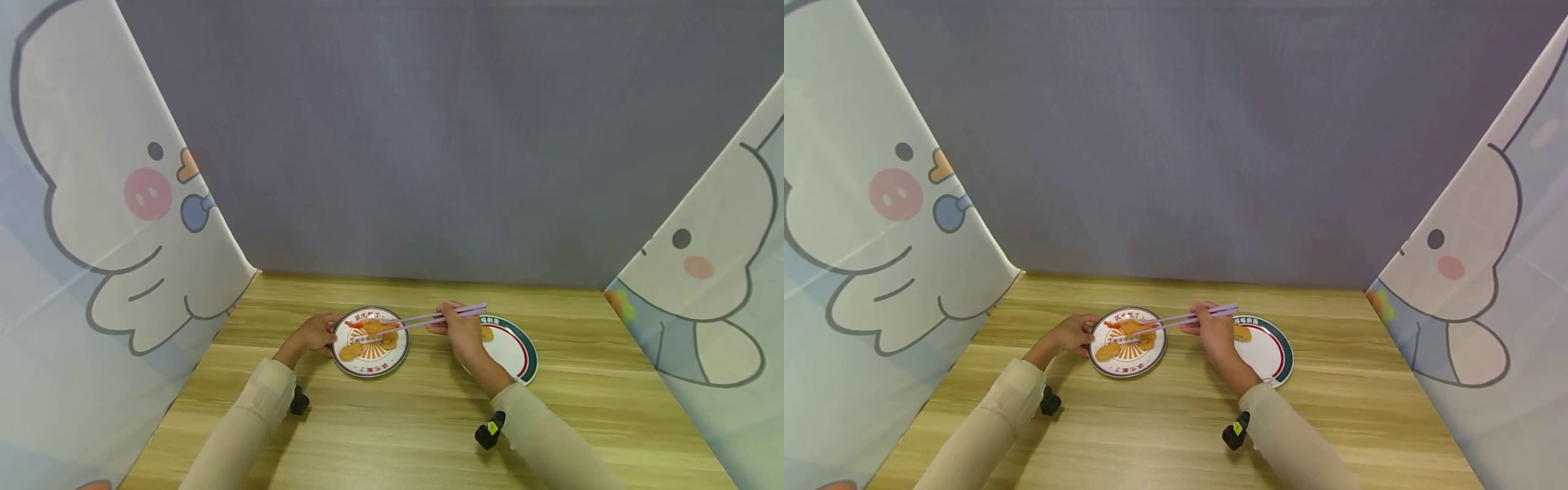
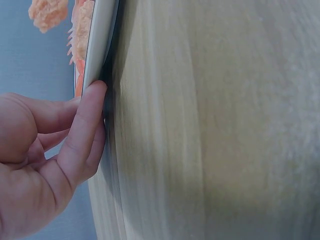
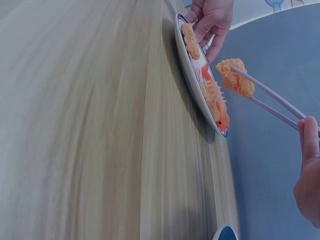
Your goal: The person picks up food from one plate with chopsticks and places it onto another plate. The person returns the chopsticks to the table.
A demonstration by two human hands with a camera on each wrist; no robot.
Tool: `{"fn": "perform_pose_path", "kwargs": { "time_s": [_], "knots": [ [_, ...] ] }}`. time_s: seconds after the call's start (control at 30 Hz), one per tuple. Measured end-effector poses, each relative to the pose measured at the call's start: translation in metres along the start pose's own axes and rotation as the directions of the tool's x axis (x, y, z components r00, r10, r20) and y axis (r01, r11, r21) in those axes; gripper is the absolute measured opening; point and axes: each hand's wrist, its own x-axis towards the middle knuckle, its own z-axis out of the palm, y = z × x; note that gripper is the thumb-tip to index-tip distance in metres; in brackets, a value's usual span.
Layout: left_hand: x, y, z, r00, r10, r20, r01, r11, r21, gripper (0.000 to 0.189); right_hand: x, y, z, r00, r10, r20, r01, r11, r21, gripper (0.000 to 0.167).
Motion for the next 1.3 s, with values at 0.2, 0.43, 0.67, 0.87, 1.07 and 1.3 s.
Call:
{"fn": "perform_pose_path", "kwargs": {
  "time_s": [0.2, 0.43, 0.67, 0.87, 1.07, 1.3],
  "knots": [
    [0.000, 0.000, 0.000, 1.000, -0.003, -0.001, 0.003, 1.000, 0.009, 0.057, -0.002, -0.005, -0.010, 1.000, -0.015, -0.008, 0.015, 1.000, 0.016, 0.019],
    [-0.001, 0.001, 0.000, 1.000, 0.003, 0.001, -0.003, 1.000, 0.011, 0.057, -0.002, -0.008, -0.022, 1.000, 0.001, -0.013, 0.000, 0.999, 0.042, 0.019],
    [-0.001, 0.001, -0.001, 1.000, 0.005, 0.001, -0.005, 1.000, 0.006, 0.058, -0.002, -0.012, -0.031, 0.999, 0.017, -0.030, -0.017, 1.000, 0.000, 0.026],
    [-0.001, 0.001, 0.000, 1.000, 0.001, 0.004, -0.001, 1.000, 0.003, 0.056, -0.003, -0.013, -0.043, 0.998, 0.028, -0.051, -0.029, 0.999, -0.026, 0.021],
    [-0.002, 0.002, 0.000, 1.000, -0.002, 0.004, 0.002, 1.000, 0.008, 0.056, -0.003, -0.014, -0.056, 0.998, 0.014, -0.056, -0.014, 1.000, -0.004, 0.017],
    [-0.002, 0.001, -0.001, 1.000, 0.003, 0.006, -0.003, 1.000, 0.012, 0.056, -0.004, -0.018, -0.069, 0.998, 0.031, -0.062, -0.032, 0.999, -0.010, 0.019]
  ]
}}
